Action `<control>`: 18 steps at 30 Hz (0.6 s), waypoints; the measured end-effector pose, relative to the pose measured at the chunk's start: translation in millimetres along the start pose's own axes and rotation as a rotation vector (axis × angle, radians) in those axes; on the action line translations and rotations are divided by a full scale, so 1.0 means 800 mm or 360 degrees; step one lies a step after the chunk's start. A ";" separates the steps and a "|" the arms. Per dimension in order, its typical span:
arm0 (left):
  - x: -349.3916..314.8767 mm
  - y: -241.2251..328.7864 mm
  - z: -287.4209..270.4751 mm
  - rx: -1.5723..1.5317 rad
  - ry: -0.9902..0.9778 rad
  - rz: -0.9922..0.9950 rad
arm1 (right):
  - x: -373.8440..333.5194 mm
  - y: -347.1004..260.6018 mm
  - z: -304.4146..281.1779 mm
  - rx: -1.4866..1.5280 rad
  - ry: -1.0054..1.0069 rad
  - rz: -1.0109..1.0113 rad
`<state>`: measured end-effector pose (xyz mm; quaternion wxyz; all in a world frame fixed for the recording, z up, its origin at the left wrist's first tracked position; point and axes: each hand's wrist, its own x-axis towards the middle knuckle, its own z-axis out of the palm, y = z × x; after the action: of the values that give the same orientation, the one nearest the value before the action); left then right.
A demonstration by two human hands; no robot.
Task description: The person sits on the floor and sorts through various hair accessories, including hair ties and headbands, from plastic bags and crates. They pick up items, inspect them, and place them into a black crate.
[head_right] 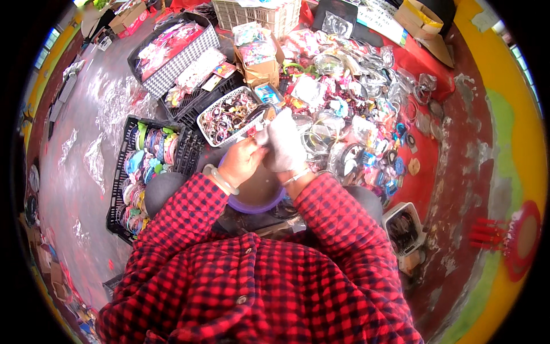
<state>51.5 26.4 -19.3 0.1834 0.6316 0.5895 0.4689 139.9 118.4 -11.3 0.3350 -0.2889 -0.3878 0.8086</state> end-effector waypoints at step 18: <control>0.004 0.001 -0.011 -0.0177 -0.0293 0.0037 | -0.019 -0.053 -0.027 0.0597 0.0212 0.0201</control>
<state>44.1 26.2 -13.2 0.2661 0.6678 0.5358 0.4429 178.3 136.6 15.2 0.3564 -0.2980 -0.1886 0.8652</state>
